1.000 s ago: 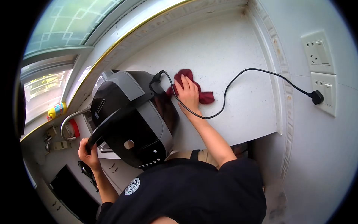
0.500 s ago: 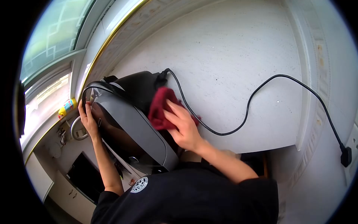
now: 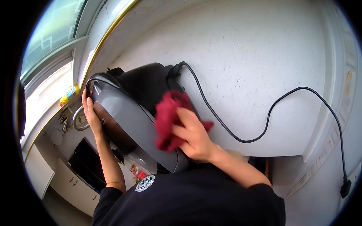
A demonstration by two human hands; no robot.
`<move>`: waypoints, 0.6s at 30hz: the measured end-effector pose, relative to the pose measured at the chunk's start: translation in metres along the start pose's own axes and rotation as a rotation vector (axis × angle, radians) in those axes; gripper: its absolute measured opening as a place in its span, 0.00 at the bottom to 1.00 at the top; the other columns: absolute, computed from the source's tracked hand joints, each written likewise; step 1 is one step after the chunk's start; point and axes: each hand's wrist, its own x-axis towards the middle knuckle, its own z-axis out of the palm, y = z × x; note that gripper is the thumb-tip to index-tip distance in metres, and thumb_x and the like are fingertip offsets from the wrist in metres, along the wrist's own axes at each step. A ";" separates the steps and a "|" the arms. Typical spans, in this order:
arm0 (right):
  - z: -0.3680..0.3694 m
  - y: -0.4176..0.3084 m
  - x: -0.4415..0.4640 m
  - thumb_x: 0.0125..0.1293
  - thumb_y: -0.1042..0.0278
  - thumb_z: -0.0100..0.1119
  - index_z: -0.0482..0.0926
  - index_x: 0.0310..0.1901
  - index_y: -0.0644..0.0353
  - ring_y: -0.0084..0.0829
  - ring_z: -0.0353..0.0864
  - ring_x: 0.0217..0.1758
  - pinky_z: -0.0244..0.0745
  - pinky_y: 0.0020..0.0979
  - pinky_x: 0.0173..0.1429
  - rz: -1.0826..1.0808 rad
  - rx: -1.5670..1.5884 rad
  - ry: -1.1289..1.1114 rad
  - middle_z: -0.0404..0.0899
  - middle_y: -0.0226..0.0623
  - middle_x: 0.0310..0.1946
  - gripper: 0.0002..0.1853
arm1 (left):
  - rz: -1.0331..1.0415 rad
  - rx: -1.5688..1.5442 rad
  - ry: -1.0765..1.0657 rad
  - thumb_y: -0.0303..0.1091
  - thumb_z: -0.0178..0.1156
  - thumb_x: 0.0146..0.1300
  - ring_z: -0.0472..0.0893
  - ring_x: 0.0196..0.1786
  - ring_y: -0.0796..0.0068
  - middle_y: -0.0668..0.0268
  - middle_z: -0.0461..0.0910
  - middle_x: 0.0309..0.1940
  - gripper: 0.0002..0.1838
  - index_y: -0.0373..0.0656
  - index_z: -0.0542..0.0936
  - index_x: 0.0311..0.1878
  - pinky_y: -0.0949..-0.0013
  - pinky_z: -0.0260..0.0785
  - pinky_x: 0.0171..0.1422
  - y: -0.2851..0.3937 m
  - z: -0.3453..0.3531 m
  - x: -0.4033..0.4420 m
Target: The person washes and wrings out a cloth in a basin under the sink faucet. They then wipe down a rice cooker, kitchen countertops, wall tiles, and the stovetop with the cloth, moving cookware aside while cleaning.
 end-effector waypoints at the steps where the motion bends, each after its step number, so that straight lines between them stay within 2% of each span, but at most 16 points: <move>1: -0.002 -0.002 0.035 0.47 0.76 0.53 0.80 0.51 0.68 0.57 0.64 0.69 0.57 0.43 0.72 -0.078 0.021 0.001 0.63 0.60 0.67 0.24 | -0.025 -0.002 0.004 0.40 0.43 0.76 0.70 0.63 0.70 0.58 0.70 0.62 0.23 0.35 0.67 0.67 0.67 0.54 0.71 -0.008 -0.002 0.000; 4: 0.003 -0.015 0.137 0.48 0.73 0.57 0.81 0.50 0.62 0.53 0.73 0.62 0.67 0.39 0.65 -0.196 0.076 -0.005 0.68 0.58 0.64 0.23 | -0.017 -0.006 -0.011 0.40 0.43 0.76 0.70 0.63 0.70 0.58 0.71 0.61 0.24 0.35 0.66 0.67 0.67 0.53 0.72 -0.013 -0.004 0.002; 7: 0.021 -0.025 0.178 0.48 0.72 0.60 0.82 0.51 0.57 0.53 0.75 0.59 0.70 0.38 0.63 -0.204 0.025 0.010 0.73 0.59 0.59 0.24 | -0.021 -0.046 -0.037 0.38 0.44 0.75 0.70 0.63 0.70 0.59 0.71 0.61 0.23 0.37 0.67 0.67 0.68 0.54 0.71 -0.012 -0.004 0.004; 10: 0.007 -0.029 0.113 0.44 0.73 0.64 0.84 0.49 0.55 0.52 0.76 0.56 0.71 0.42 0.61 -0.183 -0.002 0.132 0.74 0.52 0.58 0.24 | -0.009 -0.022 -0.027 0.37 0.44 0.74 0.70 0.63 0.70 0.60 0.71 0.61 0.23 0.37 0.68 0.67 0.68 0.54 0.71 -0.006 -0.001 0.003; 11: 0.000 -0.024 0.077 0.41 0.77 0.65 0.84 0.49 0.56 0.50 0.74 0.58 0.70 0.42 0.61 -0.118 0.005 0.118 0.72 0.51 0.59 0.26 | -0.013 -0.020 -0.024 0.37 0.44 0.74 0.70 0.63 0.70 0.60 0.71 0.61 0.23 0.37 0.68 0.66 0.68 0.54 0.71 -0.005 -0.001 0.002; 13: -0.012 -0.001 -0.016 0.40 0.82 0.64 0.84 0.45 0.64 0.46 0.77 0.56 0.71 0.38 0.59 0.004 0.007 0.092 0.74 0.50 0.58 0.24 | 0.000 -0.021 -0.033 0.37 0.44 0.74 0.70 0.63 0.70 0.60 0.71 0.61 0.23 0.36 0.68 0.66 0.68 0.54 0.71 -0.004 -0.001 0.004; 15: -0.005 -0.006 -0.093 0.40 0.84 0.61 0.84 0.43 0.67 0.46 0.76 0.58 0.71 0.38 0.62 0.310 0.039 0.164 0.74 0.51 0.56 0.22 | -0.011 -0.024 -0.026 0.37 0.43 0.74 0.70 0.62 0.70 0.60 0.70 0.61 0.23 0.36 0.68 0.66 0.68 0.54 0.71 0.005 0.000 0.002; 16: -0.001 -0.014 -0.096 0.41 0.84 0.60 0.83 0.44 0.67 0.46 0.76 0.59 0.70 0.38 0.63 0.449 0.062 0.212 0.74 0.52 0.57 0.22 | -0.004 -0.019 -0.022 0.38 0.43 0.74 0.70 0.62 0.70 0.60 0.70 0.61 0.23 0.36 0.68 0.66 0.68 0.54 0.71 0.002 0.001 0.004; 17: 0.005 -0.015 -0.088 0.41 0.85 0.58 0.82 0.47 0.67 0.48 0.74 0.62 0.68 0.40 0.65 0.431 0.144 0.244 0.70 0.52 0.60 0.25 | 0.002 -0.012 -0.017 0.38 0.43 0.74 0.70 0.62 0.70 0.60 0.71 0.61 0.23 0.36 0.68 0.67 0.68 0.54 0.71 -0.003 0.001 0.004; 18: 0.009 -0.015 -0.057 0.41 0.84 0.59 0.81 0.49 0.65 0.49 0.71 0.63 0.67 0.41 0.65 0.245 0.110 0.219 0.67 0.52 0.62 0.27 | 0.000 -0.003 -0.008 0.38 0.43 0.75 0.70 0.62 0.70 0.60 0.71 0.61 0.23 0.36 0.68 0.67 0.68 0.53 0.71 -0.006 -0.001 0.001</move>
